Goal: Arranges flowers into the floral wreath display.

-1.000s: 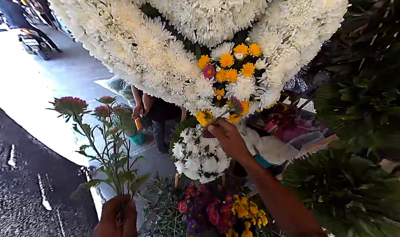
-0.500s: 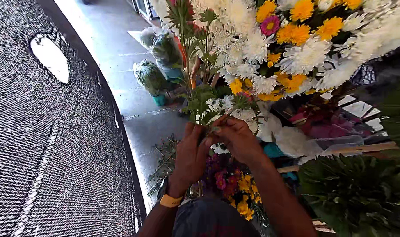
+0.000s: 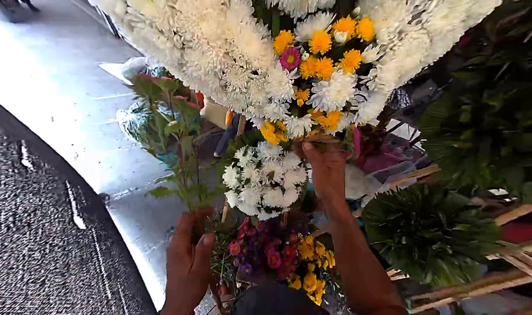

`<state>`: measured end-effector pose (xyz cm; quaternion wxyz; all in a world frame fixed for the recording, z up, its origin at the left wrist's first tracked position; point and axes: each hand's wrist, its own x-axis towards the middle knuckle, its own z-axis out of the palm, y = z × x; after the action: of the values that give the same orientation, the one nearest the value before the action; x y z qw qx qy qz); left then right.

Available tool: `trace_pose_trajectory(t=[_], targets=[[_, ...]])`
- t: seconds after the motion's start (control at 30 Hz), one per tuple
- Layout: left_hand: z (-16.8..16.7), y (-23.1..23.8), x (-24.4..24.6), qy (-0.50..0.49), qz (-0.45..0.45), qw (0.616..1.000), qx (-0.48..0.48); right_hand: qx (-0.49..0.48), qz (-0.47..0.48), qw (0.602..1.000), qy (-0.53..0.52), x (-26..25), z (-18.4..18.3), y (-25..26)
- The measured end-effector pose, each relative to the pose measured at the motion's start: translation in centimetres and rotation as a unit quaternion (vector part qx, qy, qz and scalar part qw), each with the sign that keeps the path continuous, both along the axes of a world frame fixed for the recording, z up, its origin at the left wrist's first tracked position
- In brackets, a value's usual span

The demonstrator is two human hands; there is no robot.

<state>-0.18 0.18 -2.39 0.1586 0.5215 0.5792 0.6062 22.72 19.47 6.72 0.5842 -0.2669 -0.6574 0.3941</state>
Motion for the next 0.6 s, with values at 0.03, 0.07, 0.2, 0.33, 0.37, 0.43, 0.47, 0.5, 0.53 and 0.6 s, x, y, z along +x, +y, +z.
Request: trace_pose_trajectory(t=[0.03, 0.07, 0.2, 0.33, 0.37, 0.43, 0.47, 0.5, 0.53, 0.6], targets=[[-0.1, -0.3, -0.3, 0.002, 0.007, 1.0, 0.003, 0.036, -0.081, 0.995, -0.053, 0.9, 0.3, 0.6], [-0.1, -0.5, -0.5, 0.002, 0.014, 1.0, 0.006, 0.067, -0.146, 0.982, -0.096, 1.6, 0.8, 1.0], [-0.3, -1.0, -0.9, -0.007, 0.031, 0.999, 0.009, 0.204, -0.221, 0.939, -0.169, 1.9, 2.2, 4.0], [-0.5, -1.1, -1.0, -0.018, 0.04, 0.999, 0.016, 0.354, -0.299, 0.841, -0.279, 0.9, 2.9, 8.8], [-0.6, -1.2, -1.0, -0.015, 0.043, 0.999, 0.016, 0.373, -0.333, 0.807, -0.314, 0.5, 3.2, 9.5], [-0.8, -1.3, -1.2, -0.012, 0.048, 0.999, 0.014, 0.388, -0.381, 0.757, -0.363, -0.3, 3.5, 11.0], [-0.9, -1.3, -1.3, -0.012, 0.05, 0.999, 0.013, 0.387, -0.394, 0.744, -0.376, -0.7, 3.6, 11.6], [-0.9, -1.3, -1.4, -0.013, 0.051, 0.999, 0.011, 0.384, -0.403, 0.736, -0.384, -1.1, 3.9, 12.0], [-0.9, -1.3, -1.4, -0.014, 0.054, 0.998, 0.01, 0.379, -0.412, 0.728, -0.395, -1.6, 4.2, 12.5], [-0.9, -1.3, -1.5, -0.015, 0.057, 0.998, 0.009, 0.363, -0.426, 0.714, -0.42, -2.2, 4.7, 13.2]])
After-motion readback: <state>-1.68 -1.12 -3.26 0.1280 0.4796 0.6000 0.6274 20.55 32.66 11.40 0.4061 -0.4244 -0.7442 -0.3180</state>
